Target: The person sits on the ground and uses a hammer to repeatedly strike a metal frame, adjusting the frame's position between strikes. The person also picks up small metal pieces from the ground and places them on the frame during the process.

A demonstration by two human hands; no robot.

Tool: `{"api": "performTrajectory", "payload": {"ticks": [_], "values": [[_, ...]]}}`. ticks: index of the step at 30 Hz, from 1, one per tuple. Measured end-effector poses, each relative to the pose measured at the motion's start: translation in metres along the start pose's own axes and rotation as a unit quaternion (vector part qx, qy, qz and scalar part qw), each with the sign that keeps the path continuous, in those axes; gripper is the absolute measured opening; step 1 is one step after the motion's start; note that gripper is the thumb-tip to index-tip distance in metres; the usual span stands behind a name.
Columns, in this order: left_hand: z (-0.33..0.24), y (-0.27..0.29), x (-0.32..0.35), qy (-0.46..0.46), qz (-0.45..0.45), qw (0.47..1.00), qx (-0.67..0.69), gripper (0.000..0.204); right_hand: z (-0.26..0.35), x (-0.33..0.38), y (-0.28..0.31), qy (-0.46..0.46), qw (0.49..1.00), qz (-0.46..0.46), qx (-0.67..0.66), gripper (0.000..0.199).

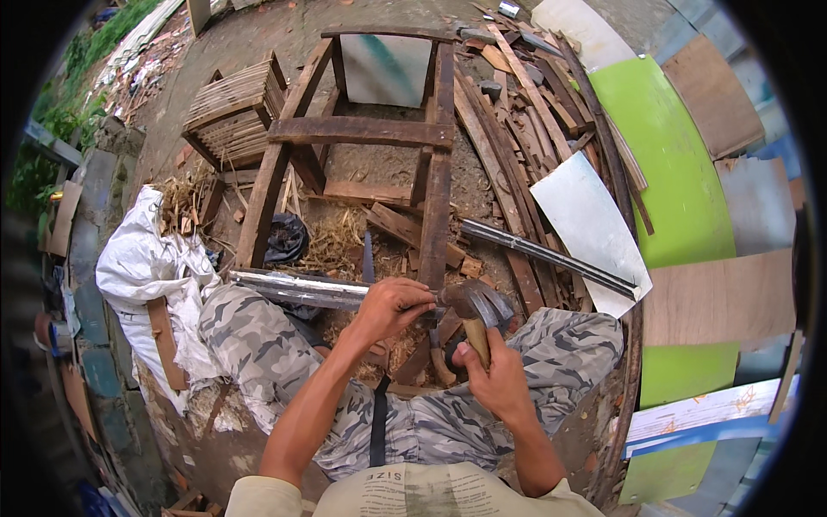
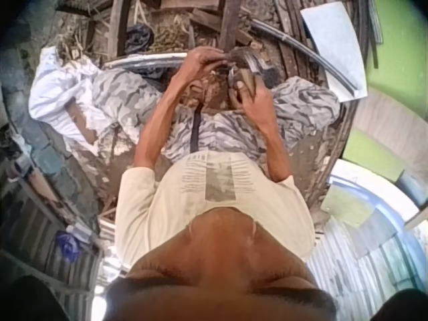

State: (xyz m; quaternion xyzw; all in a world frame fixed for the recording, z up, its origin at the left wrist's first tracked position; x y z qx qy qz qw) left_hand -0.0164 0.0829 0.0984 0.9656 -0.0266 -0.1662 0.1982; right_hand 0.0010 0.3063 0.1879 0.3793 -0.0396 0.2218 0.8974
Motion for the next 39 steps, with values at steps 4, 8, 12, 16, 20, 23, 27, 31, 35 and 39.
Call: {"api": "performTrajectory", "payload": {"ticks": [4, 8, 12, 16, 20, 23, 27, 31, 35, 39], "values": [[0.003, -0.001, -0.001, 0.002, 0.000, 1.000, 0.000, 0.016, -0.002, 0.005, 0.001, 0.062, 0.998, -0.018, -0.007, 0.037], [0.002, 0.000, -0.001, 0.004, 0.003, 1.000, -0.010, 0.016, 0.003, 0.003, -0.002, 0.025, 0.999, 0.022, 0.039, 0.036], [-0.003, 0.002, 0.000, 0.011, 0.005, 1.000, -0.007, 0.018, 0.003, 0.007, 0.001, 0.037, 0.999, -0.009, 0.012, 0.034], [0.001, 0.000, -0.002, 0.002, 0.006, 1.000, 0.002, 0.018, -0.002, 0.011, -0.004, 0.078, 0.996, -0.018, 0.028, 0.033], [-0.001, 0.003, 0.000, 0.004, 0.010, 1.000, -0.009, 0.017, 0.001, 0.004, -0.004, 0.036, 0.998, -0.008, 0.055, 0.030], [0.002, 0.002, -0.001, -0.015, 0.007, 1.000, 0.005, 0.017, 0.008, 0.008, 0.005, -0.015, 1.000, -0.002, -0.002, 0.030], [-0.001, 0.002, -0.003, -0.007, 0.011, 1.000, 0.008, 0.017, -0.002, 0.008, -0.002, 0.057, 0.998, -0.026, 0.004, 0.033], [-0.003, 0.004, -0.001, 0.001, 0.013, 1.000, 0.006, 0.018, 0.001, 0.005, -0.005, 0.026, 1.000, -0.016, 0.004, 0.032], [0.002, 0.001, -0.002, -0.020, 0.002, 1.000, 0.003, 0.017, -0.002, 0.010, -0.004, 0.073, 0.996, -0.046, 0.009, 0.032], [0.002, 0.001, -0.002, -0.012, 0.010, 1.000, 0.006, 0.018, -0.008, 0.007, -0.014, 0.046, 0.998, -0.030, 0.022, 0.033]]}}
Point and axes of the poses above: each hand's wrist, its own x-axis away from the middle knuckle, its own y-axis out of the back of the hand, z = x × y, the point moved 2 cm from there along -x, towards the middle knuckle, and after that the axes turned 9 degrees about x, right-handed, at the moved point
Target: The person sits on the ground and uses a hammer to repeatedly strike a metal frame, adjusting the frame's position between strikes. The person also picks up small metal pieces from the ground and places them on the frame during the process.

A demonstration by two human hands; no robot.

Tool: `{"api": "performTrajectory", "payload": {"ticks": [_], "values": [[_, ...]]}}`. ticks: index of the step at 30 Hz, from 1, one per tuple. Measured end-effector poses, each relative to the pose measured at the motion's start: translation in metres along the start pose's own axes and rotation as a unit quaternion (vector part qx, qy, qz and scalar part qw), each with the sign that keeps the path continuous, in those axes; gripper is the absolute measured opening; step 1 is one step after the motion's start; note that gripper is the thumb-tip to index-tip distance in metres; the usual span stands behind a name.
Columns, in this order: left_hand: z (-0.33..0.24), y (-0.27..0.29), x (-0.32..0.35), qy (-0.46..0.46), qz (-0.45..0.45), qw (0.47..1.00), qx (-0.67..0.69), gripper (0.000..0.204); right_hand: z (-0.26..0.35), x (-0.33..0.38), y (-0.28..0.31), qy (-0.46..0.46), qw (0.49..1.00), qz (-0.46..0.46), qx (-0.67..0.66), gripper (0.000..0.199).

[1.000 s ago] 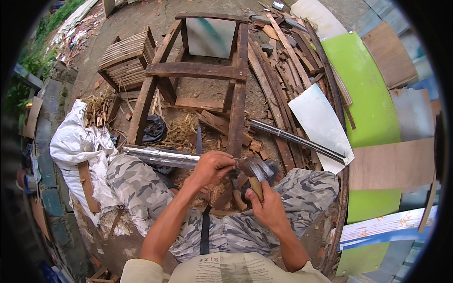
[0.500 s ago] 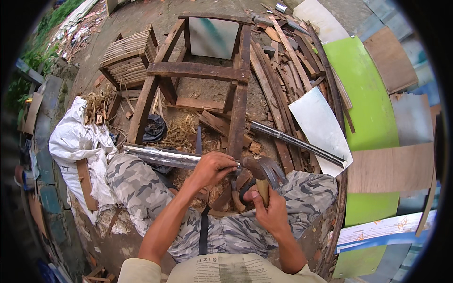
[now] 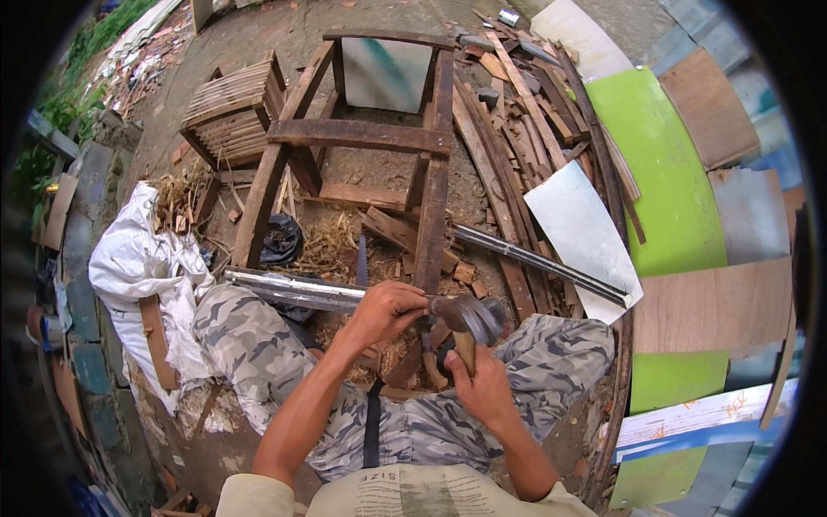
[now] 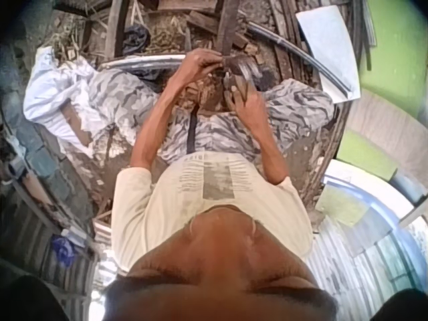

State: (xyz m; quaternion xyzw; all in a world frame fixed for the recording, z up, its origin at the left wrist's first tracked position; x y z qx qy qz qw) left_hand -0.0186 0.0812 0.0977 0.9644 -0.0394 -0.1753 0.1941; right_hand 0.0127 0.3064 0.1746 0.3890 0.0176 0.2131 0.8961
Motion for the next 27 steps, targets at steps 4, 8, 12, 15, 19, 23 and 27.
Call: {"api": "performTrajectory", "payload": {"ticks": [4, 8, 12, 15, 19, 23, 27], "values": [[0.000, 0.002, 0.003, 0.004, -0.009, 1.000, -0.002, 0.017, 0.009, -0.007, 0.007, -0.027, 0.999, -0.016, 0.018, 0.036], [0.001, 0.001, -0.001, -0.002, -0.004, 1.000, -0.002, 0.016, 0.003, 0.007, 0.003, 0.045, 0.995, -0.083, 0.024, 0.035], [0.000, 0.001, 0.001, 0.008, 0.002, 1.000, -0.004, 0.018, 0.003, 0.007, -0.005, -0.030, 1.000, 0.007, 0.007, 0.034], [0.000, 0.003, 0.002, 0.009, 0.002, 1.000, -0.004, 0.017, 0.012, 0.002, -0.001, -0.031, 0.999, -0.024, -0.013, 0.032], [0.003, 0.000, 0.001, 0.001, 0.003, 1.000, 0.003, 0.019, 0.007, 0.006, -0.003, 0.008, 0.999, -0.043, -0.001, 0.031], [0.003, 0.003, 0.003, 0.005, 0.004, 1.000, -0.005, 0.019, 0.017, 0.000, -0.003, -0.050, 0.998, 0.015, 0.027, 0.033], [-0.002, 0.002, 0.005, 0.018, 0.003, 1.000, 0.013, 0.020, 0.022, 0.007, 0.006, -0.038, 0.999, -0.021, 0.004, 0.033]]}}
Point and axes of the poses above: each hand's wrist, its own x-axis away from the middle knuckle, its own y-axis out of the back of the hand, z = x × y, the point moved 2 cm from there along -x, towards the middle knuckle, and after that the axes turned 9 degrees about x, right-handed, at the moved point
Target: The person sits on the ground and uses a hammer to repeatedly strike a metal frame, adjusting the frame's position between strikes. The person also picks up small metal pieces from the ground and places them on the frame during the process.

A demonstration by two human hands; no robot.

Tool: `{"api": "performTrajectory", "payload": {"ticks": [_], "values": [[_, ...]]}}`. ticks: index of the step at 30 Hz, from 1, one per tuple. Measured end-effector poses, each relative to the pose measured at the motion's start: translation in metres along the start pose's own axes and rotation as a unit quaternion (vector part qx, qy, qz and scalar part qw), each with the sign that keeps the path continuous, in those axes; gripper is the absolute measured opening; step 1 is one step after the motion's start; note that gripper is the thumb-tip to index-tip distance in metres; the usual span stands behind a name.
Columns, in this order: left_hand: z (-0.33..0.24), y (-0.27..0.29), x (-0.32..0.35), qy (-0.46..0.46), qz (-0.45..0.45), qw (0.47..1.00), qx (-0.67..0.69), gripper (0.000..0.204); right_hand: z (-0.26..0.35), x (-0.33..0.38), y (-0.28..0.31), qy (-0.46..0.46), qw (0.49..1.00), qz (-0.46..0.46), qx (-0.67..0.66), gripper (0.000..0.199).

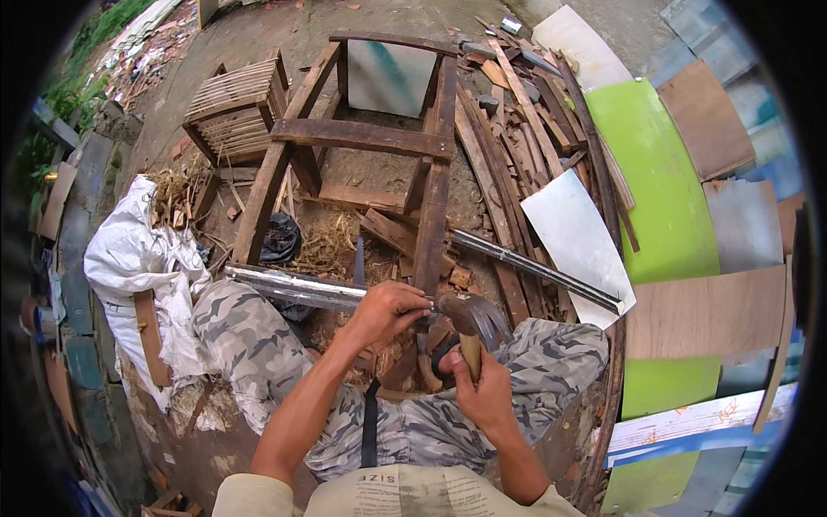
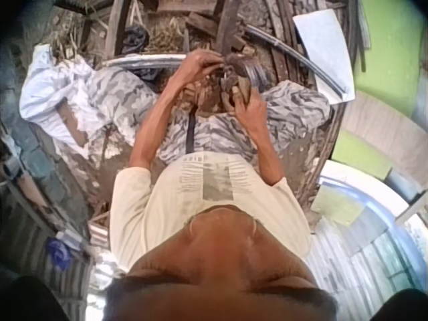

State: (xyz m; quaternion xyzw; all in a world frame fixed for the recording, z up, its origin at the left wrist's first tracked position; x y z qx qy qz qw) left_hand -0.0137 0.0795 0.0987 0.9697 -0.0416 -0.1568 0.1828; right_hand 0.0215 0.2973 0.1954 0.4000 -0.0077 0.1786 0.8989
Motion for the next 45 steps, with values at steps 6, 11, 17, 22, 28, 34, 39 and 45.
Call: {"api": "performTrajectory", "payload": {"ticks": [6, 11, 17, 22, 28, 34, 39, 45], "values": [[0.002, 0.001, -0.002, 0.013, 0.018, 1.000, 0.022, 0.023, -0.022, -0.002, -0.014, 0.054, 0.998, -0.013, 0.010, 0.034], [-0.005, 0.027, -0.010, 0.065, -0.047, 0.997, 0.001, 0.023, -0.005, -0.004, 0.002, -0.027, 1.000, 0.004, 0.006, 0.035], [0.013, 0.054, -0.016, 0.316, 0.117, 0.896, -0.287, 0.066, 0.012, 0.004, 0.021, 0.029, 0.996, -0.063, 0.055, 0.035], [0.019, 0.045, -0.010, 0.273, 0.060, 0.911, -0.304, 0.071, -0.006, 0.002, -0.008, 0.093, 0.986, -0.136, 0.007, 0.030], [0.018, 0.048, -0.007, 0.291, 0.058, 0.902, -0.314, 0.068, -0.013, -0.003, -0.016, 0.050, 0.998, -0.037, 0.018, 0.030], [0.022, 0.044, -0.009, 0.288, 0.055, 0.903, -0.314, 0.066, -0.003, 0.010, -0.007, 0.039, 0.994, -0.096, -0.034, 0.030], [0.022, 0.045, -0.006, 0.285, 0.039, 0.901, -0.324, 0.065, -0.006, 0.000, -0.014, 0.006, 0.999, -0.019, 0.027, 0.031], [0.022, 0.045, -0.008, 0.292, 0.040, 0.903, -0.314, 0.064, 0.007, 0.017, 0.001, 0.111, 0.985, -0.119, -0.052, 0.021]]}}
Point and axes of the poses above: each hand's wrist, its own x-axis away from the middle knuckle, its own y-axis out of the back of the hand, z = x × y, the point moved 2 cm from there along -x, towards the middle knuckle, and after that the axes turned 9 degrees about x, right-handed, at the moved point
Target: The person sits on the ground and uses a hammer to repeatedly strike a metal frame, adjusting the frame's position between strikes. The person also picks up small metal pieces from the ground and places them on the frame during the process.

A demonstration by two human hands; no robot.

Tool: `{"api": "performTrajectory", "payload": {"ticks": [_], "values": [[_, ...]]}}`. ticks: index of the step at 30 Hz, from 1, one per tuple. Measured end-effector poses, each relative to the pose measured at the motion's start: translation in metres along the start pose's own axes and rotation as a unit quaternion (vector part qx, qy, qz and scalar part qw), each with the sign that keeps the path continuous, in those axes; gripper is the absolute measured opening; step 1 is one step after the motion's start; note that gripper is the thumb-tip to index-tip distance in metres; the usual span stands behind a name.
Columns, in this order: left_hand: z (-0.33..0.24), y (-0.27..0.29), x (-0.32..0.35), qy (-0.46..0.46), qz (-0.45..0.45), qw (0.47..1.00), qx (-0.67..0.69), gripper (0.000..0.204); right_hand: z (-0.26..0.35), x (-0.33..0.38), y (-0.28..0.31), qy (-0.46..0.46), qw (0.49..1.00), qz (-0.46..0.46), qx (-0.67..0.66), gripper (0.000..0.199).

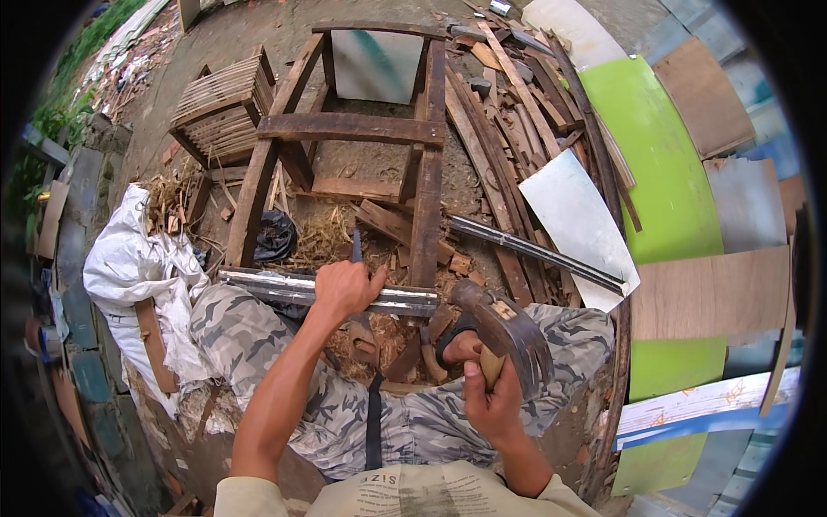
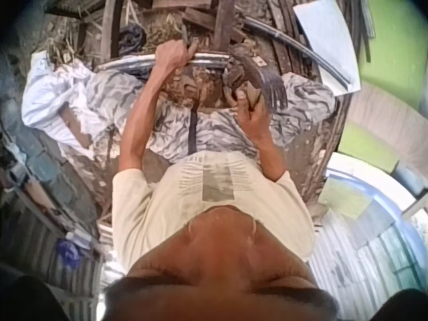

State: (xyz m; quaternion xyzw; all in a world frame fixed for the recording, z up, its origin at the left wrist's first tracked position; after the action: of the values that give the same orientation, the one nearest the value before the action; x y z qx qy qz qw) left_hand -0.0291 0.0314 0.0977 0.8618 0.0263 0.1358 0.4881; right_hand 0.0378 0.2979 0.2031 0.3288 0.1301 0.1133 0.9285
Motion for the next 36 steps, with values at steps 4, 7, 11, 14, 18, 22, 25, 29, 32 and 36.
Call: {"api": "performTrajectory", "payload": {"ticks": [4, 7, 11, 14, 18, 22, 25, 29, 32, 36], "values": [[0.002, -0.003, -0.002, -0.018, -0.008, 1.000, -0.001, 0.065, -0.044, 0.011, -0.031, 0.044, 0.998, 0.000, 0.047, 0.020], [0.002, 0.000, 0.000, -0.003, -0.001, 1.000, -0.003, 0.065, -0.041, 0.005, -0.032, -0.087, 0.985, 0.114, 0.093, 0.021], [0.003, 0.001, 0.002, 0.002, 0.003, 1.000, 0.009, 0.064, -0.004, 0.006, -0.006, -0.079, 0.996, 0.045, 0.000, 0.021], [0.000, 0.003, 0.000, -0.001, 0.002, 1.000, 0.011, 0.064, -0.008, 0.014, -0.007, -0.056, 0.997, 0.026, -0.038, 0.024], [-0.001, 0.003, 0.001, -0.001, -0.001, 1.000, 0.007, 0.064, -0.040, 0.006, -0.032, -0.080, 0.989, 0.100, 0.075, 0.028], [0.003, 0.001, 0.002, 0.007, 0.007, 1.000, 0.007, 0.064, 0.003, -0.015, -0.004, -0.012, 0.998, 0.038, 0.058, 0.025], [0.002, 0.001, 0.001, 0.018, 0.014, 1.000, 0.015, 0.064, 0.018, -0.004, 0.006, -0.027, 0.999, 0.002, -0.048, 0.025], [0.002, 0.000, 0.000, -0.005, -0.013, 1.000, 0.024, 0.063, -0.030, 0.007, -0.030, 0.006, 0.996, 0.031, 0.079, 0.022], [-0.001, 0.004, -0.004, -0.009, -0.013, 1.000, 0.016, 0.063, -0.040, 0.006, -0.035, -0.098, 0.988, 0.096, 0.067, 0.032], [0.005, 0.001, 0.003, -0.005, -0.021, 1.000, 0.018, 0.063, 0.020, -0.007, -0.002, 0.034, 0.997, -0.008, 0.071, 0.022]]}}
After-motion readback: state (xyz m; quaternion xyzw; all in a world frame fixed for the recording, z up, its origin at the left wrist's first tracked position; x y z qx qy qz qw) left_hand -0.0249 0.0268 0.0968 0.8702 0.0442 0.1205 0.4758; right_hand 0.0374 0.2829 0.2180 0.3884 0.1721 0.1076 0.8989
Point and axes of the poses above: each hand's wrist, its own x-axis away from the middle knuckle, its own y-axis out of the back of the hand, z = x × y, the point moved 2 cm from there along -x, towards the middle knuckle, and after that the axes turned 9 degrees about x, right-handed, at the moved point
